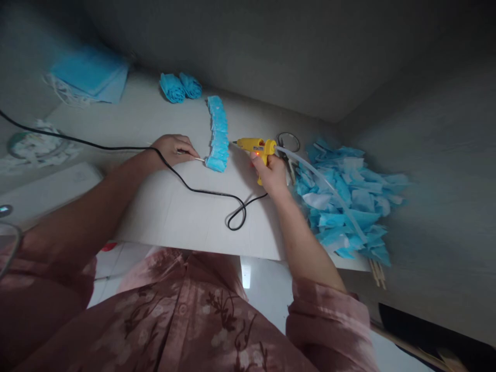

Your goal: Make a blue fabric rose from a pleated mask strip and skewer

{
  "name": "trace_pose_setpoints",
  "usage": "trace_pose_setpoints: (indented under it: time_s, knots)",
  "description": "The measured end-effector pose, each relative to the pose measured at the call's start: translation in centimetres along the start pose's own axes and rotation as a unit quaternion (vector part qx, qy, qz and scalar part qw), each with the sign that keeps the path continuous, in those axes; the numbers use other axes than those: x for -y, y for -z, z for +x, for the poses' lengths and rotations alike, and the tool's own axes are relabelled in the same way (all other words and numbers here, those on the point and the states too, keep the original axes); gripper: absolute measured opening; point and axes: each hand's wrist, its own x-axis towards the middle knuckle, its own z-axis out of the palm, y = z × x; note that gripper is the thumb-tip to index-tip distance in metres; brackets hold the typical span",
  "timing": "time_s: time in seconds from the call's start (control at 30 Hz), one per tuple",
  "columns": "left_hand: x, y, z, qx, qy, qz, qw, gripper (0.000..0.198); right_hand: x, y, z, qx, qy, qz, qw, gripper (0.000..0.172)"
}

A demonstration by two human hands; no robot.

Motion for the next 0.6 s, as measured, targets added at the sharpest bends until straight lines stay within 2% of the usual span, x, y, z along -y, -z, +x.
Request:
trace_pose_setpoints:
  time_s: [0.27,0.4,0.6]
  knots:
    - [0.17,-0.04,0.05,-0.002,-0.016,-0.008,1.000,0.026,0.38,-0.04,-0.22,0.004,0.019,0.010,1.000,0.061]
    - [0.02,-0.02,0.04,0.004,-0.005,0.000,1.000,0.026,0.15,-0.08,-0.20,-0.004,0.025,0.002,1.000,0.062]
    - [0.41,-0.29,0.24,-0.008,-0.024,0.020,0.999,0.028,-0.30,-0.18,-0.10,-0.006,0.027,0.006,1.000,0.062]
